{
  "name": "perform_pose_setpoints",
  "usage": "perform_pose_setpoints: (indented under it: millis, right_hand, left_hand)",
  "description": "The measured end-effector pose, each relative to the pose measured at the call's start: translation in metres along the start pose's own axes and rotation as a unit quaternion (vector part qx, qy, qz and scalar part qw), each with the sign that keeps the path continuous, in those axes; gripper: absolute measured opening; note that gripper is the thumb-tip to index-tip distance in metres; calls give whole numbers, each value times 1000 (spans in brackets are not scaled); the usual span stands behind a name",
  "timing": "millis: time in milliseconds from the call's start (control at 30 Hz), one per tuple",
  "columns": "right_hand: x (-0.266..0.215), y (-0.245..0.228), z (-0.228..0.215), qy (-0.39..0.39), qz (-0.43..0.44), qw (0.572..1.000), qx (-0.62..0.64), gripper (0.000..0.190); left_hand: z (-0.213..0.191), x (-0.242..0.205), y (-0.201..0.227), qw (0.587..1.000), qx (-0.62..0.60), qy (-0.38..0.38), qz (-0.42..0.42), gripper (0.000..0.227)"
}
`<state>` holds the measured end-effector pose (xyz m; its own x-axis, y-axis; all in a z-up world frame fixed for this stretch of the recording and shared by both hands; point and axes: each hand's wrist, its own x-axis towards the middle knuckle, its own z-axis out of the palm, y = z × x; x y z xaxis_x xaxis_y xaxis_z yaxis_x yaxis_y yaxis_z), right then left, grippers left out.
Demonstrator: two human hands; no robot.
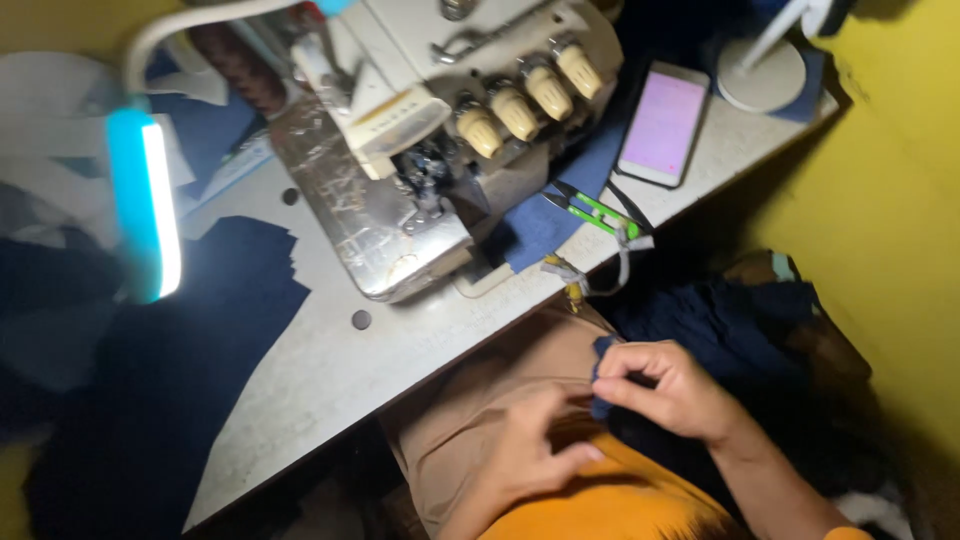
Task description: Trimming excess threads from a chain of sewn fabric pieces using thread snips
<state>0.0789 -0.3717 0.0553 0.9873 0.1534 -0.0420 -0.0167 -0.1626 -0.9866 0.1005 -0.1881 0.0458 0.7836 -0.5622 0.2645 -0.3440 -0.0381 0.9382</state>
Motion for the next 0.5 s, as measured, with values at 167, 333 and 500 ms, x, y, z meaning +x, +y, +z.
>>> perform_pose_setpoints:
  millis: [167, 333, 500]
  right_hand:
    - [34, -55, 34, 15, -159, 987, 3, 16]
    - [50, -108, 38, -103, -215, 970, 49, 21]
    - [71, -88, 62, -369, -264, 882, 124, 57]
  left_hand:
    - [8, -3, 0, 988, -108, -21, -113, 14]
    - [-38, -53, -15, 958, -160, -4, -239, 20]
    - [-80, -43, 46, 997, 73, 7, -40, 31]
